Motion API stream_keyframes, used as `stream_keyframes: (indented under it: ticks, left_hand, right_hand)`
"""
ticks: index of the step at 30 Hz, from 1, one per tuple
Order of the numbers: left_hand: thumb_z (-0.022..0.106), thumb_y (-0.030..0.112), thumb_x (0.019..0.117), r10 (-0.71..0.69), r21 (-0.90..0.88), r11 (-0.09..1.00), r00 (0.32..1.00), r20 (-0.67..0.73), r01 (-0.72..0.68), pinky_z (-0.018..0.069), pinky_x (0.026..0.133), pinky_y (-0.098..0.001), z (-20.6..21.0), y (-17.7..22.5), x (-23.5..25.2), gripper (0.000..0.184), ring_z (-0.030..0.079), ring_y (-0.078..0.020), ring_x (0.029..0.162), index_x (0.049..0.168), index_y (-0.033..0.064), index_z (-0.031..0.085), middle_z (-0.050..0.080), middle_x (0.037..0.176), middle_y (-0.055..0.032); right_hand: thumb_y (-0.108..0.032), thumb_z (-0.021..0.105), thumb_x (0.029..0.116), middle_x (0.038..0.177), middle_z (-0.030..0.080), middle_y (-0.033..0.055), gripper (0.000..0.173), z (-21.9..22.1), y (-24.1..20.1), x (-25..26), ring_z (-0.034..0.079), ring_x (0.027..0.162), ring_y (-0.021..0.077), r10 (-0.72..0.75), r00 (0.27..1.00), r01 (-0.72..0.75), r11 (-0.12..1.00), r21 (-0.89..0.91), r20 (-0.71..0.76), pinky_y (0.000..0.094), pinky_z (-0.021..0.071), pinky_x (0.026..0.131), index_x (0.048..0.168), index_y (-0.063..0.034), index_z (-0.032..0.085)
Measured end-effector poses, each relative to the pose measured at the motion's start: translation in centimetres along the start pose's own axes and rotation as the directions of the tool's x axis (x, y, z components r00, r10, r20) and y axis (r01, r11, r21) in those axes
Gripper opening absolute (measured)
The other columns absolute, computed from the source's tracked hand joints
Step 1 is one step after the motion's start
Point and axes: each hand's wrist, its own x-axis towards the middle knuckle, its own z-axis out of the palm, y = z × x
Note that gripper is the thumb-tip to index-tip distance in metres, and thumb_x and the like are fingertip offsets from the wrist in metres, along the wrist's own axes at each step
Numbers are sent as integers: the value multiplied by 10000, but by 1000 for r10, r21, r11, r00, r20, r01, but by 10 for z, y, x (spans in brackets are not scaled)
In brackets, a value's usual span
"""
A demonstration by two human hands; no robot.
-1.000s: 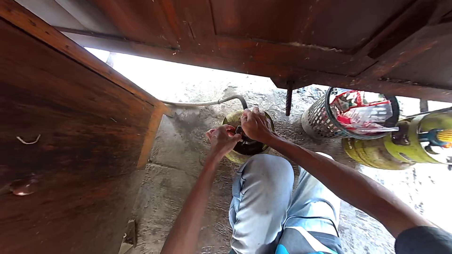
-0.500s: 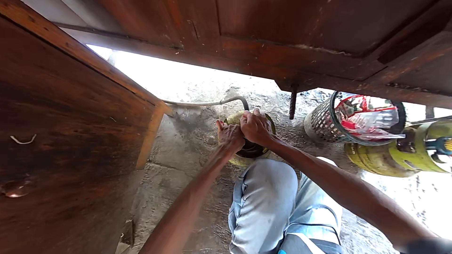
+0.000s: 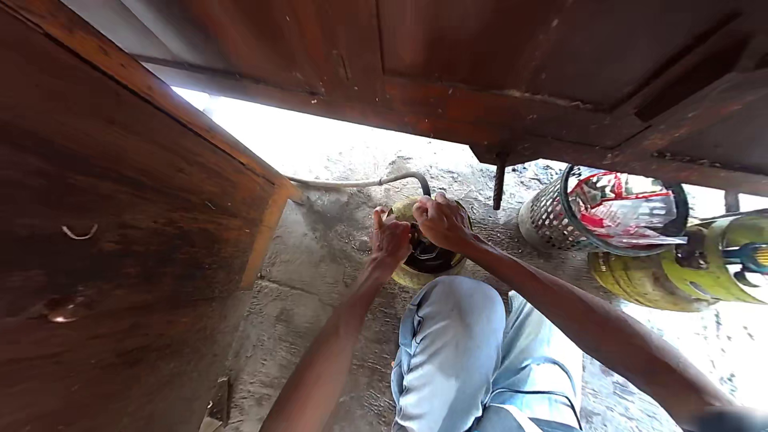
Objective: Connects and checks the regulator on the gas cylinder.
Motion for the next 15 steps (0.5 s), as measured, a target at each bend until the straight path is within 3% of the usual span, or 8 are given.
stream_keyframes:
  ticks: [2,4,6,8,10,15]
  left_hand:
    - [622,111,952,-32,-55,998,999,27,34,138,1224,-559,-4,6,-3,196,625,-283,1174,1095,61,748,743,1056,-97]
    - [614,95,954,-64,-75,995,997,50,67,127,1232,-547,-8,8,-5,203,613,-279,1207,1105,45,739,741,1086,-106]
    - [604,117,976,-78,-75,994,995,68,83,158,1221,-531,-10,9,-5,199,608,-276,1207,1110,46,734,733,1093,-108]
    - [618,109,961,-95,-86,991,994,53,99,221,1196,-507,-6,11,-6,180,619,-283,1168,1076,48,742,733,1059,-116]
    - [614,127,971,-119,-91,988,992,41,122,255,1185,-488,-4,12,-5,178,629,-285,1157,1062,49,746,736,1052,-122]
    - [587,160,988,-165,-113,979,984,69,172,245,1206,-502,-5,15,-3,216,616,-297,1201,1088,39,737,729,1105,-137]
  right_hand:
    - [-509,471,1040,1157,637,195,494,-10,19,-4,633,1083,387,-183,982,183,983,-1,36,579,510,854,1179,-80,672]
    - [-392,604,990,1269,624,144,433,-15,39,-12,598,1190,332,-412,910,411,911,17,54,535,514,961,1329,-127,650]
    - [-215,656,984,1332,618,154,427,-16,49,-18,581,1254,336,-556,828,558,829,-17,74,509,506,1022,1396,-110,614]
    - [-115,673,974,1286,645,180,389,-13,52,-22,601,1230,359,-625,779,627,772,-105,55,481,521,1017,1352,-41,620]
    - [-106,684,967,1233,635,206,365,-11,50,-21,603,1205,380,-643,764,639,743,-200,52,454,541,989,1308,3,613]
    - [-106,688,946,1133,644,231,332,0,52,-19,637,1113,397,-648,760,627,748,-216,-37,468,558,939,1240,34,618]
